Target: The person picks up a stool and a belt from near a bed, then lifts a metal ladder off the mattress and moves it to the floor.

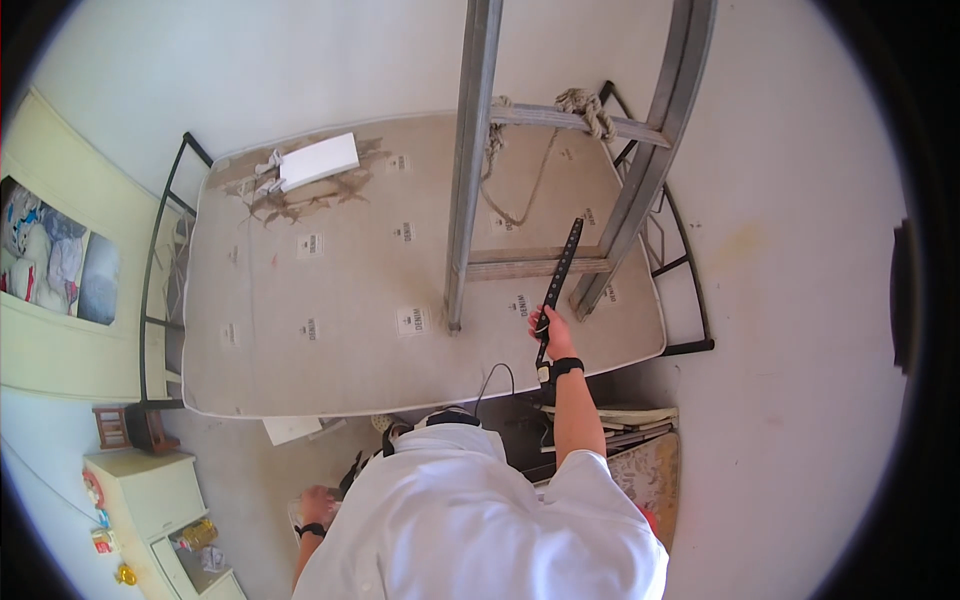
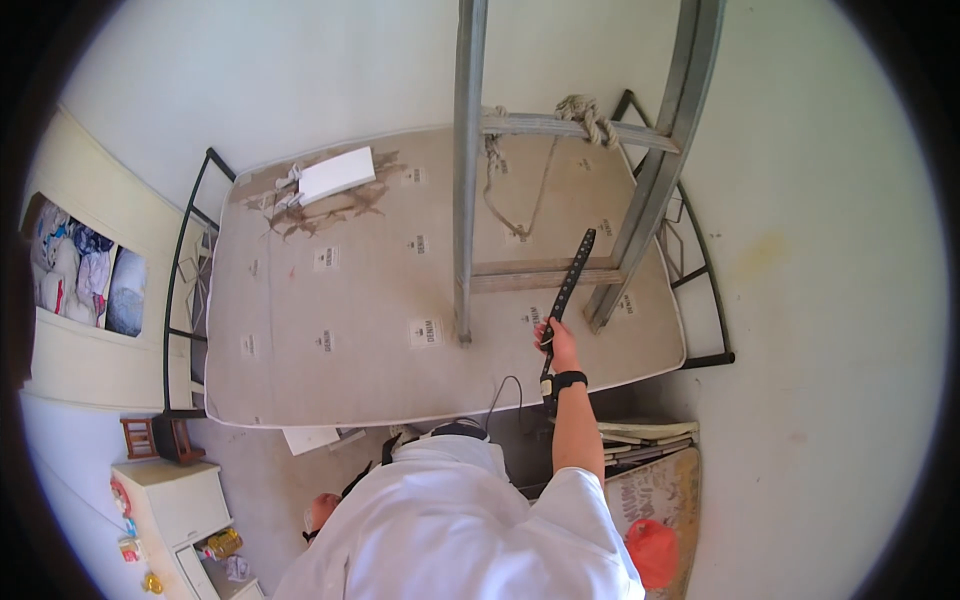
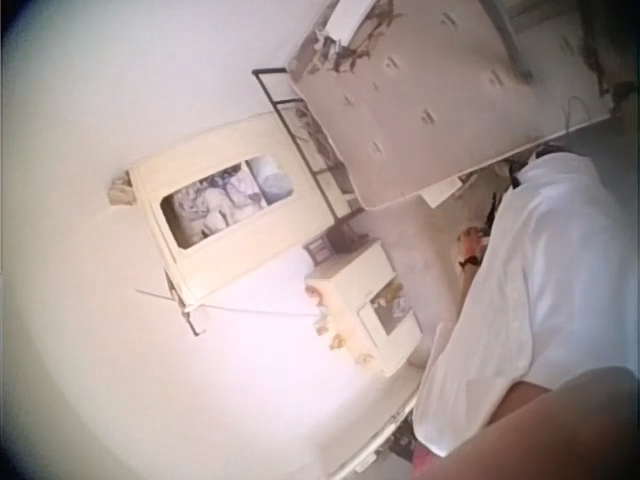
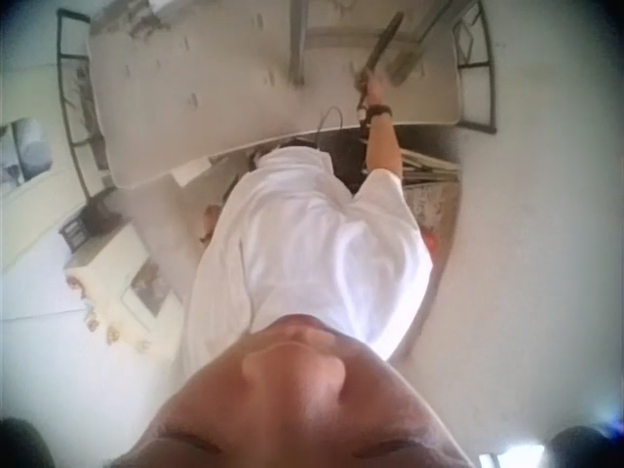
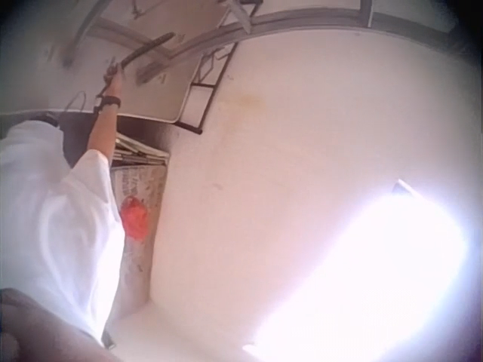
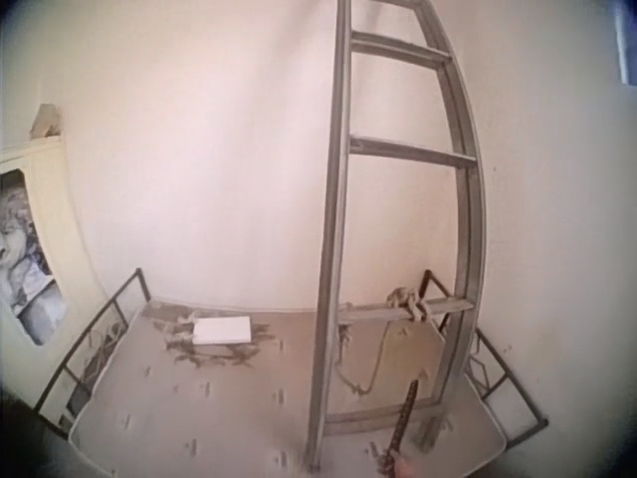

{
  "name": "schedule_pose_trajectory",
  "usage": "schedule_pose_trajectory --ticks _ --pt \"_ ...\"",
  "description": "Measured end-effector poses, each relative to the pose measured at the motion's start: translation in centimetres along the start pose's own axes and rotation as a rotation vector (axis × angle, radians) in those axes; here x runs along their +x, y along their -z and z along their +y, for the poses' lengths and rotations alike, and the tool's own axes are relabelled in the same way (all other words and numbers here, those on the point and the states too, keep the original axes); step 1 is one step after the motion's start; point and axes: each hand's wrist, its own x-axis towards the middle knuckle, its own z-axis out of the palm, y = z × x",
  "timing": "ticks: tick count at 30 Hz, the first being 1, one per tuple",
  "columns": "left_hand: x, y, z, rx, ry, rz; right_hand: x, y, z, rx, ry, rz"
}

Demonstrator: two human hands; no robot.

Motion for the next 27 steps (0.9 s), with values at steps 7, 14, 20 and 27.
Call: schedule_pose_trajectory --ticks 7,14,20,27 --pt "-1.4 -0.8 0.9 -0.133 0.131 0.031 9.9 14.5 4.1 -1.045 0.446 0.314" --pt "-4.6 -2.4 -8.6 -0.283 0.113 0.178 4.0 8.4 15.1 -1.587 0.056 0.165" --pt "-4.0 -3.4 -1.7 0.036 0.142 0.205 -3.2 -4.4 22.2 -1.572 0.124 -0.820" --pt "-0.5 0.2 -8.9 -0.087 -0.060 0.409 -7.2 -15.8 23.1 -1.726 -0.028 -1.063"
